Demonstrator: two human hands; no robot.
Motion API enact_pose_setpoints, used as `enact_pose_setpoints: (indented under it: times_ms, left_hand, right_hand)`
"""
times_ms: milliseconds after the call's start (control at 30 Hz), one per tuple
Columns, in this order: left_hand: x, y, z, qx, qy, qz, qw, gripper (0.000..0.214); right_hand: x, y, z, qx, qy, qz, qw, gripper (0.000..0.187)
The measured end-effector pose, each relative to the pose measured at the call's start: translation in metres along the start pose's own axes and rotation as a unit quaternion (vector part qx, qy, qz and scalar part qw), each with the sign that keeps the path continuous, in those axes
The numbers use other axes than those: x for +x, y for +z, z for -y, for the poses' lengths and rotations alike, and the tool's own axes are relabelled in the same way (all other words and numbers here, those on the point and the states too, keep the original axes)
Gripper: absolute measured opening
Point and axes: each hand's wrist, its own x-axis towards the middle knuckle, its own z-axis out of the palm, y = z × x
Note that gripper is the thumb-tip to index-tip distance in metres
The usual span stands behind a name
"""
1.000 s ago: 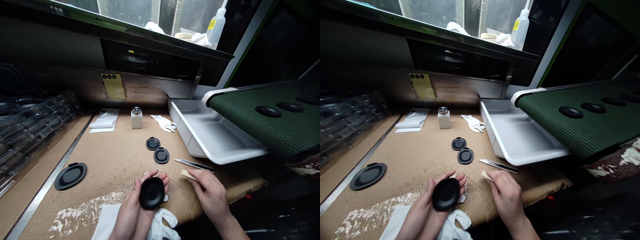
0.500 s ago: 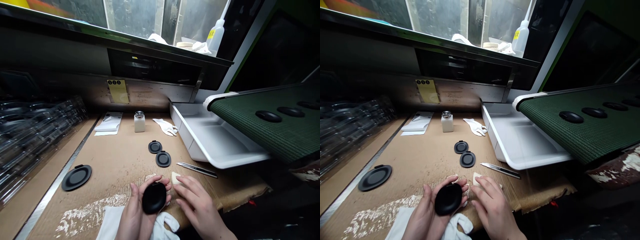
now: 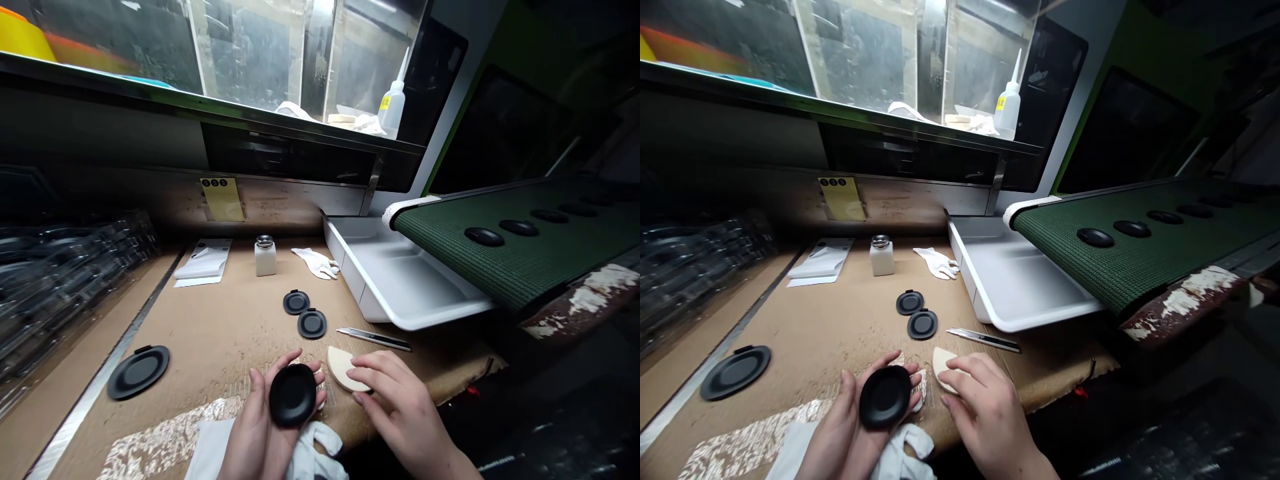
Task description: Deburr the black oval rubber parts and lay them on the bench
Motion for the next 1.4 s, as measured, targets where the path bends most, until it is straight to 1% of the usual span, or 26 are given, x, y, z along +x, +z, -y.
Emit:
enact_pose_setpoints:
  times_ms: [67,167,267,333,400,500,533,600,667,700,733,767,867,933,1000,1100,1200,1267,1400]
  left_hand:
    - [0.0,0.001,0.0,0.002,0.003,0.002,1.0,0.045]
    - [0.001,0.002,-0.001,0.021,0.019,-0.006,1.0,0.038]
    - [-0.001,0.002,0.0,0.034,0.026,-0.007,0.999,0.037]
    - [-0.002,0.0,0.001,0.034,0.024,0.002,0.999,0.037]
    - [-0.004,-0.002,0.003,0.04,0.04,0.015,0.998,0.036]
    - [-0.003,-0.005,0.007,0.092,0.101,0.031,0.99,0.034]
    - [-0.002,-0.005,0.009,0.123,0.126,0.035,0.984,0.037]
    - [-0.001,-0.006,0.013,0.195,0.17,0.035,0.965,0.045]
    - [-0.001,-0.006,0.017,0.263,0.195,0.023,0.945,0.049]
    - [-0.001,-0.005,0.018,0.292,0.201,0.011,0.935,0.049]
    - [-0.002,-0.003,0.019,0.316,0.204,-0.002,0.926,0.048]
    - [-0.002,-0.002,0.02,0.337,0.207,-0.014,0.918,0.047]
    - [-0.003,-0.002,0.02,0.387,0.21,-0.036,0.897,0.046]
    - [-0.001,-0.005,0.02,0.432,0.205,-0.022,0.878,0.047]
    - [0.001,-0.011,0.019,0.481,0.206,0.003,0.852,0.049]
    - [0.004,-0.02,0.018,0.553,0.216,0.036,0.804,0.05]
    - [0.004,-0.025,0.018,0.602,0.228,0.051,0.764,0.051]
    - [0.003,-0.026,0.019,0.617,0.238,0.054,0.748,0.051]
    - [0.003,-0.026,0.02,0.638,0.248,0.053,0.727,0.053]
  right_hand:
    - [0.01,0.014,-0.008,-0.068,0.022,0.027,0.997,0.022]
    - [0.03,0.034,-0.027,-0.183,0.071,0.058,0.979,0.025]
    - [0.043,0.047,-0.044,-0.219,0.105,0.069,0.968,0.024]
    - [0.044,0.049,-0.048,-0.227,0.114,0.068,0.965,0.023]
    - [0.039,0.046,-0.047,-0.222,0.117,0.055,0.967,0.02]
    - [0.028,0.031,-0.036,-0.195,0.106,0.029,0.975,0.018]
    - [0.024,0.024,-0.031,-0.177,0.093,0.024,0.98,0.02]
    - [0.019,0.007,-0.018,-0.103,0.056,0.025,0.993,0.024]
    - [0.018,-0.009,-0.005,-0.012,0.017,0.039,0.999,0.025]
    - [0.018,-0.015,0.001,0.008,0.0,0.049,0.999,0.024]
    - [0.018,-0.02,0.006,0.008,-0.016,0.058,0.998,0.023]
    - [0.018,-0.023,0.01,-0.017,-0.033,0.064,0.997,0.021]
    - [0.02,-0.026,0.014,-0.117,-0.09,0.059,0.987,0.02]
    - [0.021,-0.026,0.014,-0.16,-0.116,0.049,0.979,0.022]
    - [0.022,-0.027,0.013,-0.182,-0.134,0.051,0.973,0.025]
    - [0.024,-0.028,0.012,-0.191,-0.153,0.068,0.967,0.029]
    - [0.025,-0.028,0.012,-0.195,-0.162,0.079,0.964,0.028]
    - [0.026,-0.027,0.01,-0.197,-0.166,0.085,0.962,0.027]
    - [0.026,-0.027,0.009,-0.205,-0.166,0.108,0.959,0.022]
